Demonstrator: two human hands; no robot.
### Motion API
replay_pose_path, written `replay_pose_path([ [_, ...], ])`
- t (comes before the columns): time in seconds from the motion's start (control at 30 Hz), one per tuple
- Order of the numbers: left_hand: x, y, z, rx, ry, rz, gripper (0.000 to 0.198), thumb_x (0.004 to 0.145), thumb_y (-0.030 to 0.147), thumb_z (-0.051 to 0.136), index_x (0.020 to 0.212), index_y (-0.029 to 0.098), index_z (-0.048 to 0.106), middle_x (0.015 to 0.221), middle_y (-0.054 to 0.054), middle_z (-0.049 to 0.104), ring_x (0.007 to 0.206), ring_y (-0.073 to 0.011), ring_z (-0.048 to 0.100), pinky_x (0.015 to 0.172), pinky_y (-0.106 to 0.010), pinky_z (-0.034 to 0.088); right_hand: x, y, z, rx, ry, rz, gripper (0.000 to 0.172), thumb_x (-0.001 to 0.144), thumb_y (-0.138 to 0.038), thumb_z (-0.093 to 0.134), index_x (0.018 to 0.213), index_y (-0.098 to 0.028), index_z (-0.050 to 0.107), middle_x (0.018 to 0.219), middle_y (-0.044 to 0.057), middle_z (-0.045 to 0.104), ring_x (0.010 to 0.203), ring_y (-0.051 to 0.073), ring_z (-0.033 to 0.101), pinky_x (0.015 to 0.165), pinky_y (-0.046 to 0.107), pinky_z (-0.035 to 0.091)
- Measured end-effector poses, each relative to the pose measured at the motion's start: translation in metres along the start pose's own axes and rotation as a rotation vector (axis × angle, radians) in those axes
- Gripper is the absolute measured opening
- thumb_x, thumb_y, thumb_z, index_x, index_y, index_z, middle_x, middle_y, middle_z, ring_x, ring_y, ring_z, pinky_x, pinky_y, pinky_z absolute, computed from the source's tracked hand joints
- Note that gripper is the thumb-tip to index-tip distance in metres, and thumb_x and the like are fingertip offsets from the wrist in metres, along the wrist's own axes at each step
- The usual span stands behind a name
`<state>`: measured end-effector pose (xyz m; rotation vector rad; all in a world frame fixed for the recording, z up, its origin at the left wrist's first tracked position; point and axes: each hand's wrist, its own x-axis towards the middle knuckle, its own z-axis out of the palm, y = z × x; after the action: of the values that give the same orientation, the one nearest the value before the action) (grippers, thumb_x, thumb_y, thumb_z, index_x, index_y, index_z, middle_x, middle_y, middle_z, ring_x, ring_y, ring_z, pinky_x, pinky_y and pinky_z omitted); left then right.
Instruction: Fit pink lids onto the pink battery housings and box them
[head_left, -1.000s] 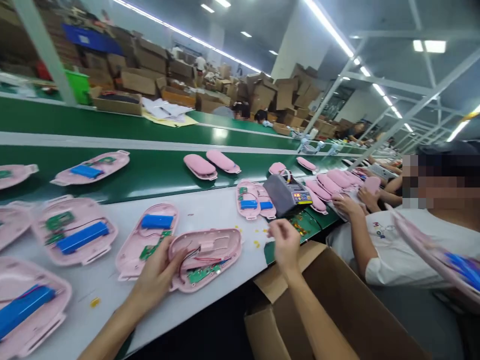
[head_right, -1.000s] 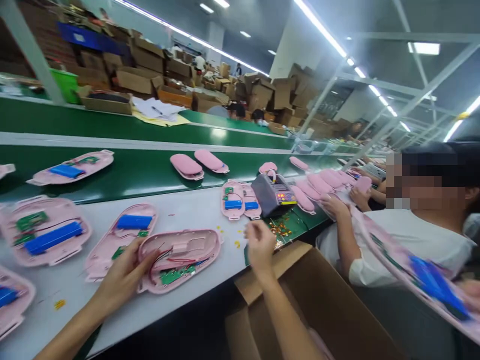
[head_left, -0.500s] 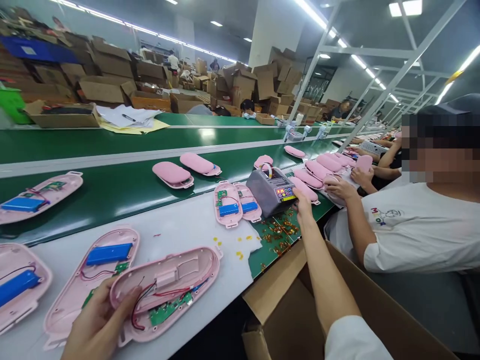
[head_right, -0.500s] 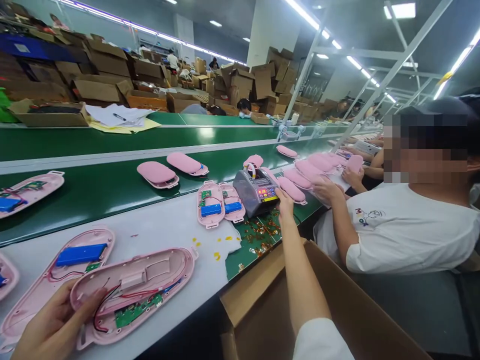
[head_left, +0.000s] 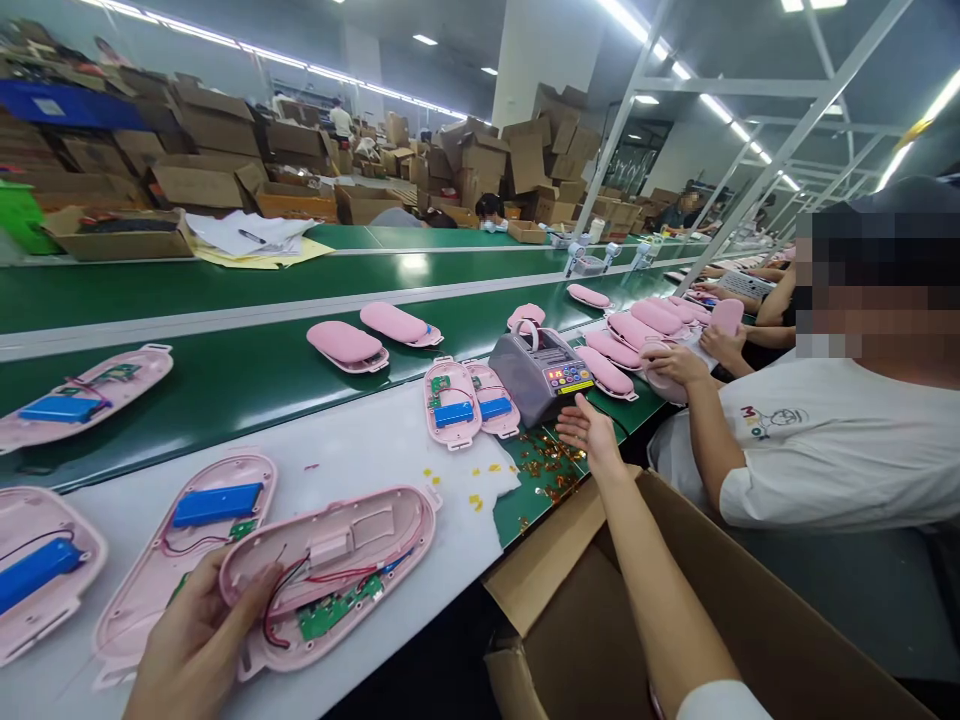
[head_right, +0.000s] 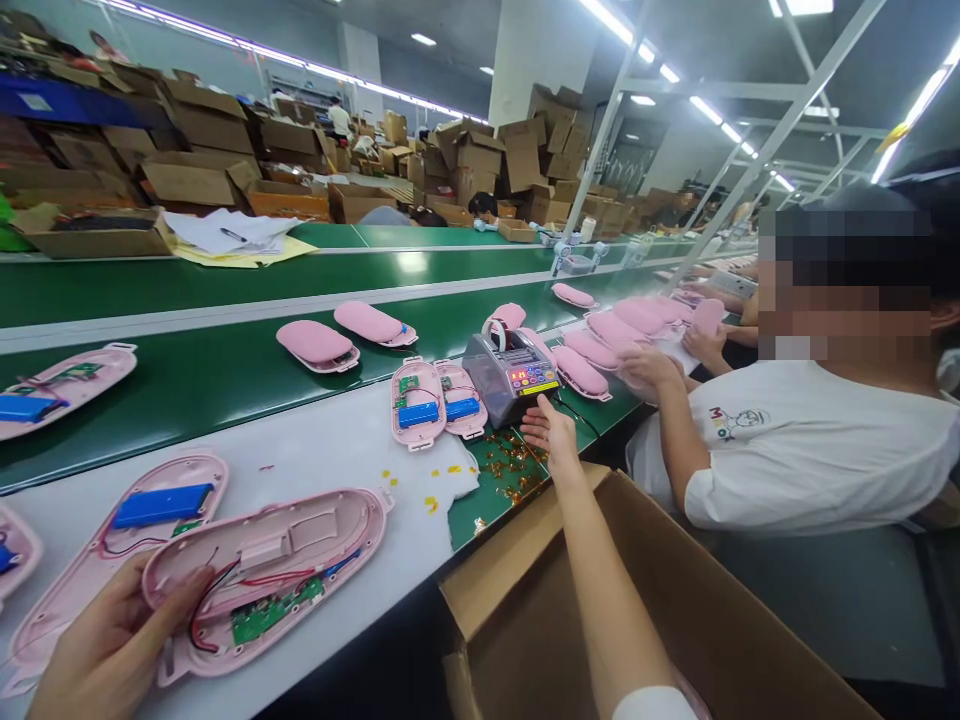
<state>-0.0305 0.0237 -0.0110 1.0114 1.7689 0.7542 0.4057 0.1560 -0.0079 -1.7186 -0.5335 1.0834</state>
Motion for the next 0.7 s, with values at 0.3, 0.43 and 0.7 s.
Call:
replay_pose_path([
  [0.3, 0.0, -0.002, 0.001, -0.084, -0.049, 0.073, 0.036, 0.078, 0.057, 0.064, 0.093, 0.025, 0.057, 0.076, 0.003, 0.066, 0.072, -0.022, 0.062, 0.062, -0.031, 0.052, -0.049, -0.008, 0.006, 0.023, 0.02, -0.129, 0.031, 0.057, -0.037, 0.076, 0.073, -0.017, 0.06, 0.065, -0.001, 0.062, 0.056, 0.011, 0.057, 0.053, 0.023, 0.049],
  [0.43, -0.007, 0.005, 0.003, -0.268, -0.15, 0.148, 0.036, 0.079, 0.047, 0.066, 0.096, 0.016, 0.061, 0.085, -0.003, 0.068, 0.078, -0.0216, 0.063, 0.068, -0.03, 0.052, -0.121, -0.021, 0.059, -0.301, -0.357, -0.486, 0.023, 0.079, -0.041, 0.065, 0.077, -0.019, 0.061, 0.067, 0.0, 0.058, 0.06, 0.012, 0.053, 0.054, 0.024, 0.043],
  [0.7, -0.009, -0.003, 0.008, -0.506, -0.233, 0.172, 0.034, 0.081, 0.036, 0.066, 0.107, 0.013, 0.062, 0.096, -0.008, 0.069, 0.087, -0.0237, 0.064, 0.075, -0.034, 0.054, -0.201, 0.003, 0.185, -1.17, -1.083, -1.21, 0.016, 0.095, -0.025, 0.045, 0.088, -0.02, 0.059, 0.085, 0.003, 0.051, 0.076, 0.015, 0.048, 0.061, 0.026, 0.031],
])
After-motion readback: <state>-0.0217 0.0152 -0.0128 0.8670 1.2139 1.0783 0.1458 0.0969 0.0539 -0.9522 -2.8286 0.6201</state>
